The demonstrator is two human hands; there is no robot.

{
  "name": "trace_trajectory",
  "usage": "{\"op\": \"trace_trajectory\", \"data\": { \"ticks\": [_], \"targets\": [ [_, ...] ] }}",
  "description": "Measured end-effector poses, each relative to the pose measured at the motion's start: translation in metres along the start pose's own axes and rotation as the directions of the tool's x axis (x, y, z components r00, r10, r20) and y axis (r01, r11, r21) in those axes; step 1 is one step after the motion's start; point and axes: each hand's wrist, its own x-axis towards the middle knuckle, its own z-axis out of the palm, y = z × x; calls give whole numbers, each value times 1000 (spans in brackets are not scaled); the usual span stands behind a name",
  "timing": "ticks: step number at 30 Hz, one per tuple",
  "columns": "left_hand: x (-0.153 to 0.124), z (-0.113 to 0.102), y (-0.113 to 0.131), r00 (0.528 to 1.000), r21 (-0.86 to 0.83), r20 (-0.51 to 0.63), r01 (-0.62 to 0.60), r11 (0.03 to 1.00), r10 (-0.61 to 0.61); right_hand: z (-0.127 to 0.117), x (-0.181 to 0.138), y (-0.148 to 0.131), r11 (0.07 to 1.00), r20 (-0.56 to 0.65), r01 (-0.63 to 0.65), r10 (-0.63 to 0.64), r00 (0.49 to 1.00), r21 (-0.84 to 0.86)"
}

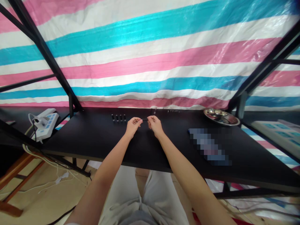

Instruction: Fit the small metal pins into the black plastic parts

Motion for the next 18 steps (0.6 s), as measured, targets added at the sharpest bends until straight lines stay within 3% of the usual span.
{"op": "trace_trajectory", "data": {
  "ticks": [3,8,12,18],
  "targets": [
    [1,0,-1,1000,-13,-10,-12,1000,12,1,-1,0,986,45,-132,128,991,102],
    [3,-1,-7,999,35,-5,-50,998,50,3,-2,-3,868,234,-366,299,925,337],
    [2,-1,-11,995,172,43,-98,980,91,3,-3,-4,816,353,-461,341,871,350],
    [0,-1,-9,991,259,30,-137,956,134,4,-4,-5,797,407,-511,370,835,323]
  ]
}}
